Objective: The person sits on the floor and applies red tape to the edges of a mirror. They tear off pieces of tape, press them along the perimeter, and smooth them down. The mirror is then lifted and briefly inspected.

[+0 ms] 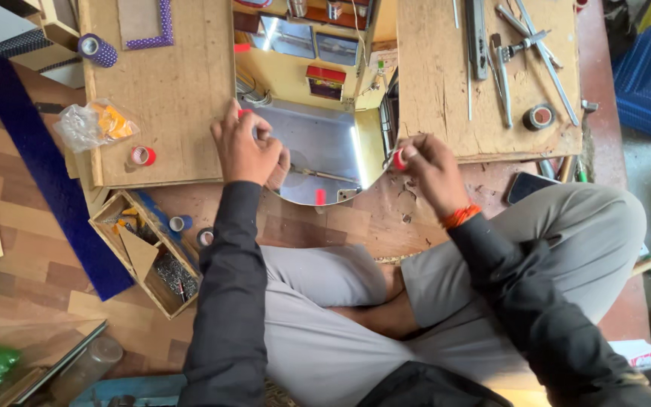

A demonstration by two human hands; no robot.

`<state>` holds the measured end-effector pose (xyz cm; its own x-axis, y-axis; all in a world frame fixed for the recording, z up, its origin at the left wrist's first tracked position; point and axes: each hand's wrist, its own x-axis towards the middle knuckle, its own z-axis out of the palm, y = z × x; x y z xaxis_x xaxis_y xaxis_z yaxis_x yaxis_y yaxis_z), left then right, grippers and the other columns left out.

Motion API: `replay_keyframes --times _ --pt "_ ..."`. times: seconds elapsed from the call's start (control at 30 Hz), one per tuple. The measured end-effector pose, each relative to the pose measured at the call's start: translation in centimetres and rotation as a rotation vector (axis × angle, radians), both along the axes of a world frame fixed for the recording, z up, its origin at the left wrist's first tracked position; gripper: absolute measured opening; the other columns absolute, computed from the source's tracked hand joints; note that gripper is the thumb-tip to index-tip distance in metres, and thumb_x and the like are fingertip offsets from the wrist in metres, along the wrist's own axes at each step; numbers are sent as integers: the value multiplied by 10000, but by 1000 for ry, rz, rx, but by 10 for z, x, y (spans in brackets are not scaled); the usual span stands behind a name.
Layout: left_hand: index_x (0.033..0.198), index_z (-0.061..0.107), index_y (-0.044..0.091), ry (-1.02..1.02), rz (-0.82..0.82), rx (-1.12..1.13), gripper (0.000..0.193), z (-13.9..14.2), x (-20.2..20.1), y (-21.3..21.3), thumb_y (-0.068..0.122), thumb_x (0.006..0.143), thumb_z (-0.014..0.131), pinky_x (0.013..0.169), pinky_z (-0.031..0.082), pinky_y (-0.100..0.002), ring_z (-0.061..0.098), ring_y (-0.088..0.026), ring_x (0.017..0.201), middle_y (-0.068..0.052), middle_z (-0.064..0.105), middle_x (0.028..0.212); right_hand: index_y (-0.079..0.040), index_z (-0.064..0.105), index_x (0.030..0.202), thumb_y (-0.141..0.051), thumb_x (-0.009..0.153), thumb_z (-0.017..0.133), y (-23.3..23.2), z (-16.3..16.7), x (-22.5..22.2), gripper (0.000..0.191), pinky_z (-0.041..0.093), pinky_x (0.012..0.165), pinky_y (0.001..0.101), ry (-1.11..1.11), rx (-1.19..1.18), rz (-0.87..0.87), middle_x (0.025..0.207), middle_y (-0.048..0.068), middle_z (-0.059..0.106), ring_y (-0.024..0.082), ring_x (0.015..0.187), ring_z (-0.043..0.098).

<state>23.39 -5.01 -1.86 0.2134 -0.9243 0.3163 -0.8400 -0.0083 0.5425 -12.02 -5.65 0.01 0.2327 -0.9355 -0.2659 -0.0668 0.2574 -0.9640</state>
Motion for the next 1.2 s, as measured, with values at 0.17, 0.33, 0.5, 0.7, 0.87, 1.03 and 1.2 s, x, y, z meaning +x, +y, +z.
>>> replay_keyframes --times 0.17,0.33,0.5,0.7,0.87,1.03,1.2 --pt "1093 649 100 -10 14 16 353 27 -15 9 184 776 781 1076 402 -511 476 -448 1289 -243 524 1476 -29 621 1188 -212 1062 573 40 4 9 227 578 776 301 -222 139 -200 1033 19 660 106 917 643" --pt "1181 685 46 509 -266 -16 425 52 -136 71 336 893 799 1150 436 -455 592 -319 1291 -110 649 1286 -52 625 1267 -181 1086 603 52 9 7 223 542 729 284 -658 363 -252 1011 26 661 121 827 632" --pt "1171 723 13 718 -89 -38 340 76 -209 104 297 985 711 1075 477 -399 604 -275 1235 -123 647 1337 -34 605 1281 -114 1065 587 69 21 4 231 556 807 259 -746 386 -278 1115 50 695 103 902 671" --pt "1161 707 -2 1012 -26 -39 251 78 -222 106 187 995 704 885 588 -294 692 -166 1005 -94 670 1254 -20 597 1262 -44 1053 618 79 31 -1 211 565 817 266 -676 238 -212 1164 72 699 110 961 685" --pt "1219 667 -35 1326 -59 -47 287 56 -220 111 141 995 705 910 565 -272 669 -118 1022 -58 639 1207 2 593 1216 4 1015 689 83 36 3 223 561 769 268 -388 10 -194 1125 93 704 131 933 692" --pt "1071 688 -9 1545 42 161 211 37 -204 99 173 983 750 851 547 -291 651 -133 915 -73 687 1032 14 587 1179 -16 984 715 85 55 7 235 575 835 253 -175 -192 -104 1119 70 691 116 993 690" --pt "886 621 89 359 -31 -26 211 36 -165 74 215 916 787 853 481 -397 578 -252 934 -30 595 994 -52 698 990 -103 911 747 75 75 7 106 529 632 323 567 -448 227 863 71 661 198 727 677"
